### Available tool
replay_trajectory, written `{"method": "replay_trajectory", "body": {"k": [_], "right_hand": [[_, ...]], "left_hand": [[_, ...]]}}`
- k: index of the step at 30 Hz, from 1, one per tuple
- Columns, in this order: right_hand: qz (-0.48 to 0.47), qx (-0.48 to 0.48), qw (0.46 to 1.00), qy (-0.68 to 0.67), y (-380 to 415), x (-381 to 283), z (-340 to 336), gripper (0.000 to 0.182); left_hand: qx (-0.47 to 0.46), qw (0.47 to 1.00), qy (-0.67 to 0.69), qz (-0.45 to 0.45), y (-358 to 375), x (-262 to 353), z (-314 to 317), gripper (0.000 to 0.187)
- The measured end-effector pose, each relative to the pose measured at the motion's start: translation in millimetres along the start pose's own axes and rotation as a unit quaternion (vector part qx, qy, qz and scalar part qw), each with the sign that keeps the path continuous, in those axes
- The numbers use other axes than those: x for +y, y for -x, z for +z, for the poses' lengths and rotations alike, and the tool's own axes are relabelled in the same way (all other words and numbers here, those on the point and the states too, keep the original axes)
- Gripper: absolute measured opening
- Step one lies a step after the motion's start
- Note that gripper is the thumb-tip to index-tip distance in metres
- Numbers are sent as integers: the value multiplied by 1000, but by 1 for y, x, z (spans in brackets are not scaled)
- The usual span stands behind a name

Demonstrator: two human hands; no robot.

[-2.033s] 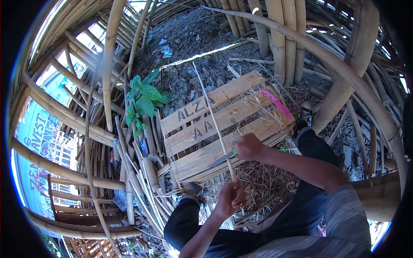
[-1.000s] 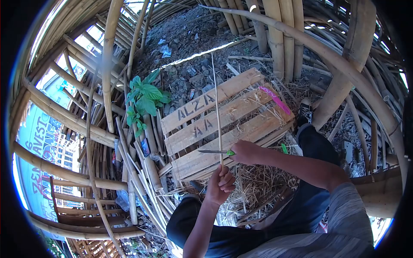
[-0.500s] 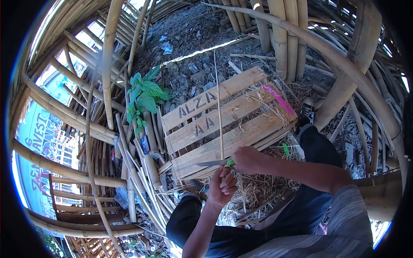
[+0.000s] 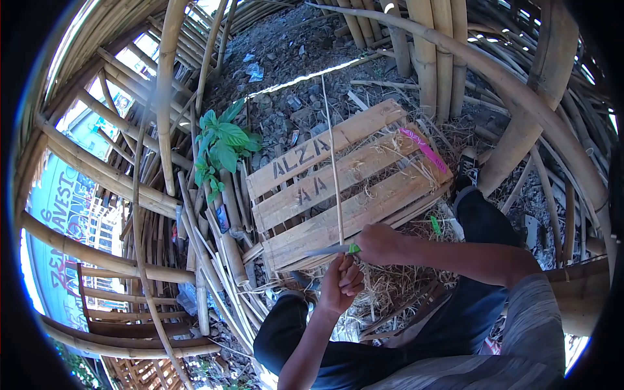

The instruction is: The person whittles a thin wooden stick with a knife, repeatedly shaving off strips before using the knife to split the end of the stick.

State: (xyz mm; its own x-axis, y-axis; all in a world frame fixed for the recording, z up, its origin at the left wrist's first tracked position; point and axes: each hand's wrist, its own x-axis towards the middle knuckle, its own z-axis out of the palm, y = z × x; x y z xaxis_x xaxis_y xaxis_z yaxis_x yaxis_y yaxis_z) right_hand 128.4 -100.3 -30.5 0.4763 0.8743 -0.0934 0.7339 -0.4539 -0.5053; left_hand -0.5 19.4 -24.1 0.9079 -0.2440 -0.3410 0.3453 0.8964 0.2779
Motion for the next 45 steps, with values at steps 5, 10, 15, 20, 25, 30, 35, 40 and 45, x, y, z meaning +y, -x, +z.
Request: {"method": "replay_trajectory", "body": {"k": [5,10,15,20,25,30,35,40,45], "right_hand": [[-15,79,995,54,-13,20,-13,26],[-27,49,998,36,-13,15,-8,27],[-18,54,997,56,-4,0,-1,25],[-20,69,995,71,-20,26,-2,24],[38,34,999,6,-12,15,1,23],[64,90,993,29,-11,16,-9,24],[66,57,996,5,-1,15,6,26],[-3,-36,988,-152,-12,29,7,32],[66,-186,931,-306,-10,27,-9,32]], "left_hand": [[10,999,46,1,2,-7,9,34],[73,997,-22,21,6,-13,13,34],[120,974,-181,59,4,-16,19,35],[149,974,-152,72,0,-22,23,33],[36,999,-34,9,8,-7,12,32],[3,999,-29,15,5,-8,17,30],[105,993,-60,-1,-1,-5,14,24],[31,999,7,9,-4,0,0,24],[37,999,-16,-12,-3,-4,3,28]]}}
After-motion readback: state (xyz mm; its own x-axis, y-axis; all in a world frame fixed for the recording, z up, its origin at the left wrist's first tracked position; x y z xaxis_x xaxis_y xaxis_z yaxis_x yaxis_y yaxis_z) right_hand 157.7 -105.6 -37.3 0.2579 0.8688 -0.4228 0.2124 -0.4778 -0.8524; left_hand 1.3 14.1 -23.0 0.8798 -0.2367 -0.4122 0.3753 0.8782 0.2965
